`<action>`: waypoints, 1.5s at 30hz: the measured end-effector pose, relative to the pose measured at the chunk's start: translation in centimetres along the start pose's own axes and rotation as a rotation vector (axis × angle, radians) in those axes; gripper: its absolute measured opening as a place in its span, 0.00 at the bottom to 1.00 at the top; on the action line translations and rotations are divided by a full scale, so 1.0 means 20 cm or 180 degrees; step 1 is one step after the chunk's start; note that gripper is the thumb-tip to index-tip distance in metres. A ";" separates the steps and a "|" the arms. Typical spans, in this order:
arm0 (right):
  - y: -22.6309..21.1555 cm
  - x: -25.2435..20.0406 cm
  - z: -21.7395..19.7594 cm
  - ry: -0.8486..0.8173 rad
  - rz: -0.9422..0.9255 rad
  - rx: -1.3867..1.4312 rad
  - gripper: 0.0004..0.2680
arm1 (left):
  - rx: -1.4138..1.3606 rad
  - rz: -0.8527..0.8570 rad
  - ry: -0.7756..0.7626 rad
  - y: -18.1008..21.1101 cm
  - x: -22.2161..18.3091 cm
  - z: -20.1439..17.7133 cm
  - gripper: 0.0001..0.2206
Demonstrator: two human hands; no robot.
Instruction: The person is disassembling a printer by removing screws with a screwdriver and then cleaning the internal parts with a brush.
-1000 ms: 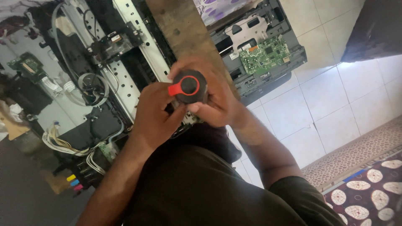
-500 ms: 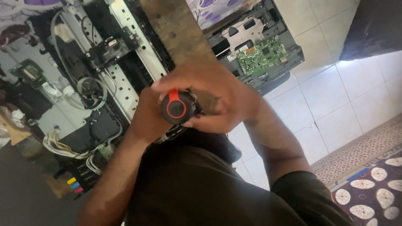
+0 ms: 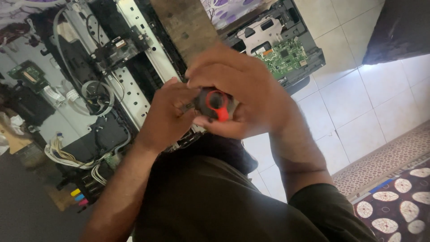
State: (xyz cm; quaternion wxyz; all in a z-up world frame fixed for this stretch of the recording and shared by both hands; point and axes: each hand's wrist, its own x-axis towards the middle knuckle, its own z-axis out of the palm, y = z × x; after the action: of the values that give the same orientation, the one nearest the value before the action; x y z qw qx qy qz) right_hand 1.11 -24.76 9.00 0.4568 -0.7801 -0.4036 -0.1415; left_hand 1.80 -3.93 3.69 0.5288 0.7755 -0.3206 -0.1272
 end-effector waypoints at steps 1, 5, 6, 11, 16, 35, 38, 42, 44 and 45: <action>0.02 -0.03 0.00 0.0004 0.0002 -0.0006 0.14 | 0.0000 0.0005 -0.0005 -0.01 -0.01 0.00 0.08; 0.07 -0.08 -0.02 -0.0439 -0.0238 0.0281 0.21 | 0.0035 0.0100 -0.0221 -0.08 -0.02 -0.03 0.05; 0.07 -0.09 -0.02 -0.0536 -0.0240 0.0398 0.20 | 0.0090 0.0156 -0.0317 -0.11 -0.03 -0.03 0.03; -0.03 -0.02 -0.02 -0.0088 0.0268 -0.0317 0.19 | 0.0113 0.0487 -0.0130 -0.12 -0.01 -0.01 0.13; -0.02 -0.01 -0.01 0.0035 0.0333 -0.0623 0.21 | -0.0055 0.0322 0.0281 -0.01 0.02 0.02 0.11; 0.00 0.01 -0.08 -0.0491 0.0024 0.0156 0.19 | 0.0262 0.0109 -0.0021 -0.13 -0.05 0.02 0.11; 0.01 0.00 -0.05 -0.0207 0.0043 -0.0375 0.21 | 0.0427 0.0242 0.0091 -0.22 -0.08 0.06 0.17; -0.04 0.06 -0.03 -0.0116 0.0165 -0.0948 0.20 | 0.0325 0.0306 0.0504 -0.17 -0.04 0.08 0.14; -0.02 0.04 -0.06 -0.0391 0.0037 -0.0452 0.19 | 0.0050 0.0216 0.0357 -0.05 -0.01 0.03 0.10; 0.00 0.02 -0.08 -0.0661 -0.0093 0.0047 0.21 | -0.0224 0.0125 0.0205 0.01 0.01 0.01 0.08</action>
State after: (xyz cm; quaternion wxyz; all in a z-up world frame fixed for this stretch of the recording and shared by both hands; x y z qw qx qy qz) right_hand 1.56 -25.80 10.16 0.4162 -0.7812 -0.4611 -0.0636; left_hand 1.75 -4.28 3.75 0.5682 0.7536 -0.3140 -0.1030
